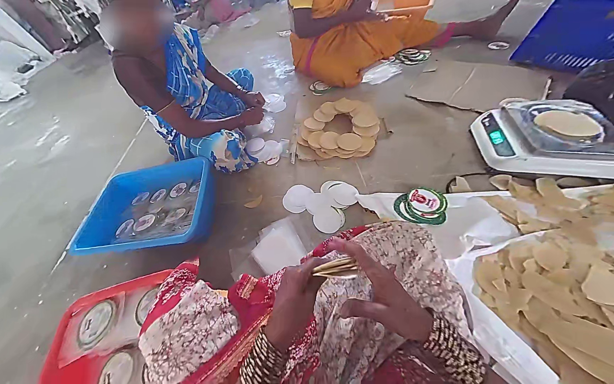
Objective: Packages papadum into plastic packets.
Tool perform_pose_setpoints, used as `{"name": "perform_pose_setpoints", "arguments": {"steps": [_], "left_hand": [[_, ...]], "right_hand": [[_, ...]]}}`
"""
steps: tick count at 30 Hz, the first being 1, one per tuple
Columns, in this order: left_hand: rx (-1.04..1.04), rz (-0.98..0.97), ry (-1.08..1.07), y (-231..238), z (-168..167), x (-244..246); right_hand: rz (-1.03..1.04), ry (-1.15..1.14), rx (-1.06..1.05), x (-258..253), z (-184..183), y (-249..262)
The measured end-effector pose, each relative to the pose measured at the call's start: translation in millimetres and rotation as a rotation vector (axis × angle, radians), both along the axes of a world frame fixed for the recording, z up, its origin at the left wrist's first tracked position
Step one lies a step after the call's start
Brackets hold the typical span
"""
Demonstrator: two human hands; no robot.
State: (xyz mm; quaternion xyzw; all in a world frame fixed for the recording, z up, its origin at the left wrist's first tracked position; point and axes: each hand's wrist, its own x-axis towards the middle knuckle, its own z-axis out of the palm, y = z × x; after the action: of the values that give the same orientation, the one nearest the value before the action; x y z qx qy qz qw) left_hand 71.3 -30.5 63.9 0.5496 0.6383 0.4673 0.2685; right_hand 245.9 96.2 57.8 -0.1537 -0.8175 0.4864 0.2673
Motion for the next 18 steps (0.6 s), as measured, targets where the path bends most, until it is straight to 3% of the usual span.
{"name": "perform_pose_setpoints", "arguments": {"steps": [2,4,10,13,15,18], "left_hand": [[-0.011,-0.024,-0.214,-1.9,8.8,-2.2],[-0.026,-0.038,-0.316,-3.6,18.0,-2.6],[-0.038,0.241,0.097,-16.1,27.3,3.2],[0.046,0.286,-0.028,-21.9,15.8,10.2],[0.079,0.225,-0.264,-23.0,10.9,16.2],[0.079,0.166,-0.498,-22.5,10.0,23.5]], "right_hand": [[-0.022,0.087,0.046,-2.0,1.0,-3.0],[-0.114,0.182,-0.046,-5.9,1.8,-6.7],[-0.083,0.303,-0.54,-2.2,14.0,-11.6],[-0.084,0.33,-0.658,0.8,15.8,-11.2],[-0.025,0.313,-0.64,3.6,13.9,-12.5],[0.041,0.235,-0.357,8.0,9.6,-14.8]]}}
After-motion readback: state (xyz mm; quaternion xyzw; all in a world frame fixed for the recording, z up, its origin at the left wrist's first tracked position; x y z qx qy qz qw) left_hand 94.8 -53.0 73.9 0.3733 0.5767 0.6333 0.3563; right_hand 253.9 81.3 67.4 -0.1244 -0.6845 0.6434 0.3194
